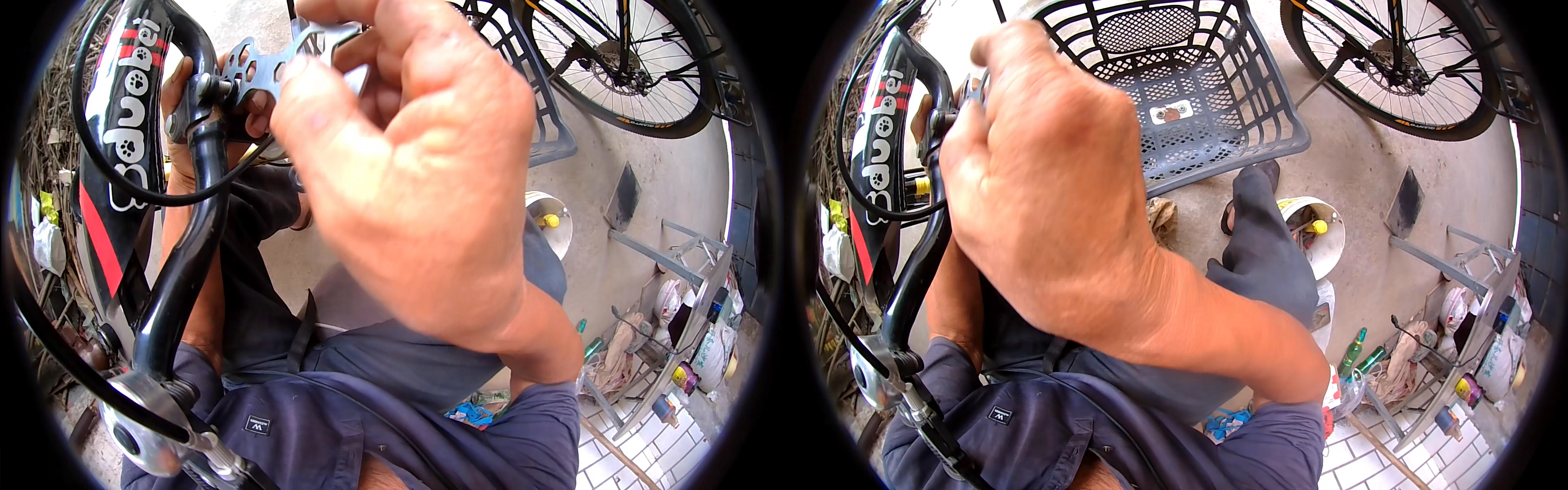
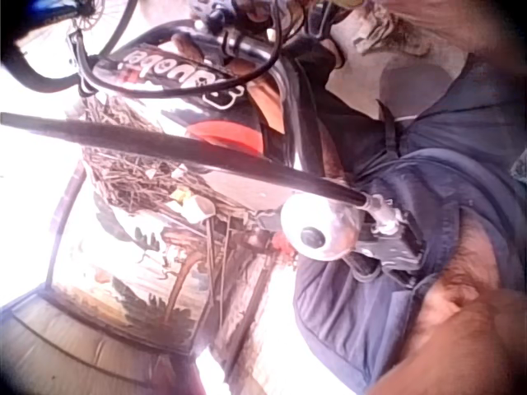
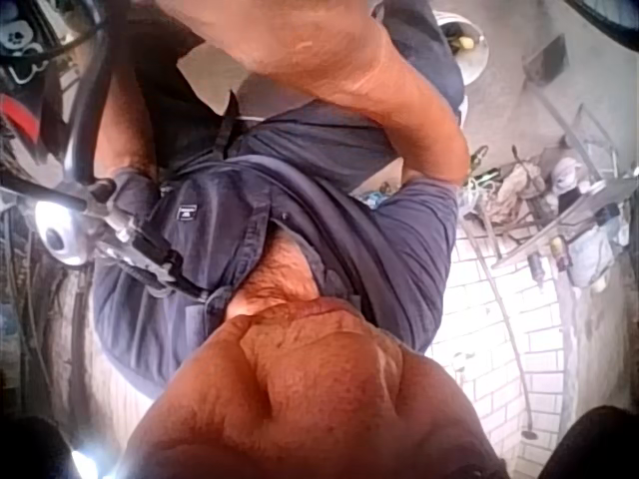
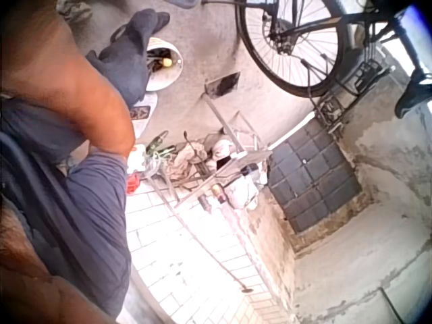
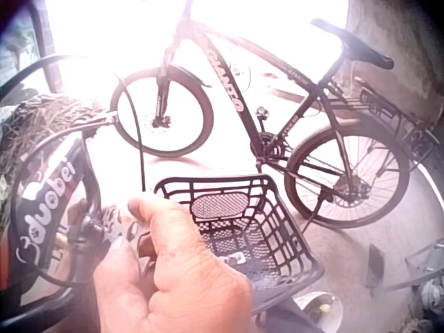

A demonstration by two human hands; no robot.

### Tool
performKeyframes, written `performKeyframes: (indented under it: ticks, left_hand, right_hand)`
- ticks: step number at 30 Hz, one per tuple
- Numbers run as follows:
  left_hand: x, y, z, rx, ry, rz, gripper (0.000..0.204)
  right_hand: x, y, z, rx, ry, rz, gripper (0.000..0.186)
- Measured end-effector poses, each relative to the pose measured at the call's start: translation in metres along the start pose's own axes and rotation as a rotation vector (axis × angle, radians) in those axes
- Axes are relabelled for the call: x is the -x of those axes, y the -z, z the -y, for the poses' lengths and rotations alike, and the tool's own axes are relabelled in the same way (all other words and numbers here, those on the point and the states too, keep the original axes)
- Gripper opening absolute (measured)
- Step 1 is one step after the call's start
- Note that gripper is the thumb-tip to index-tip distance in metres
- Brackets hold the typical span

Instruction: The person sits on the floor and uses a multi-tool to tighten a bolt on the bicycle's handlebar stem. The person repeatedly turns the tool to secure the component while holding the handlebar steady.

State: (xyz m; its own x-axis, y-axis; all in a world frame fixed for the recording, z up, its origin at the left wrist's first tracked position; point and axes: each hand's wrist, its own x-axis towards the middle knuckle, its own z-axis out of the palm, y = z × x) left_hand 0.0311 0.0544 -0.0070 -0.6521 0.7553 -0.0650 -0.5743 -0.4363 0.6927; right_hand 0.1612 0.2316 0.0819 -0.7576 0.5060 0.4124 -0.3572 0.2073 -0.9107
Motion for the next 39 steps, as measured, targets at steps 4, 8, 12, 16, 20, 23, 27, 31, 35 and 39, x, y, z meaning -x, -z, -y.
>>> performKeyframes:
  ticks: [4, 8, 12, 16, 20, 23, 27, 31, 35, 39]
  left_hand:
    - [-0.001, -0.026, 0.003, -0.057, -0.079, 0.050, 0.065]
    - [-0.002, -0.015, -0.003, -0.081, -0.059, 0.153, 0.066]
    - [-0.004, -0.014, -0.002, -0.115, -0.018, 0.051, 0.067]
    - [-0.002, -0.011, -0.002, -0.068, -0.031, 0.024, 0.064]
    - [0.000, 0.009, -0.003, 0.120, 0.005, -0.103, 0.062]
    - [-0.005, 0.007, -0.006, -0.021, 0.003, 0.018, 0.061]
    - [-0.007, -0.001, 0.000, 0.089, -0.004, 0.064, 0.060]
    - [-0.005, -0.002, 0.001, 0.085, -0.020, 0.032, 0.060]
    - [-0.004, 0.000, 0.001, 0.082, -0.033, 0.005, 0.060]
    - [-0.001, 0.000, -0.002, 0.092, -0.046, -0.021, 0.059]
  right_hand:
    - [-0.007, 0.001, -0.008, -0.053, -0.035, -0.016, 0.017]
    - [-0.006, -0.005, -0.015, -0.057, -0.060, 0.048, 0.016]
    - [-0.006, -0.006, -0.019, -0.030, -0.048, 0.078, 0.016]
    - [0.002, -0.008, -0.021, 0.021, 0.005, 0.089, 0.018]
    - [0.014, -0.005, -0.008, 0.065, -0.057, 0.224, 0.020]
    - [0.024, -0.002, 0.000, 0.107, -0.109, 0.307, 0.022]
    - [0.031, -0.001, 0.004, 0.133, -0.129, 0.356, 0.025]
    - [0.030, 0.000, 0.005, 0.096, -0.138, 0.303, 0.024]
    - [0.017, -0.006, -0.009, 0.020, -0.035, 0.115, 0.022]
    - [0.009, -0.011, -0.009, -0.059, 0.013, 0.005, 0.018]
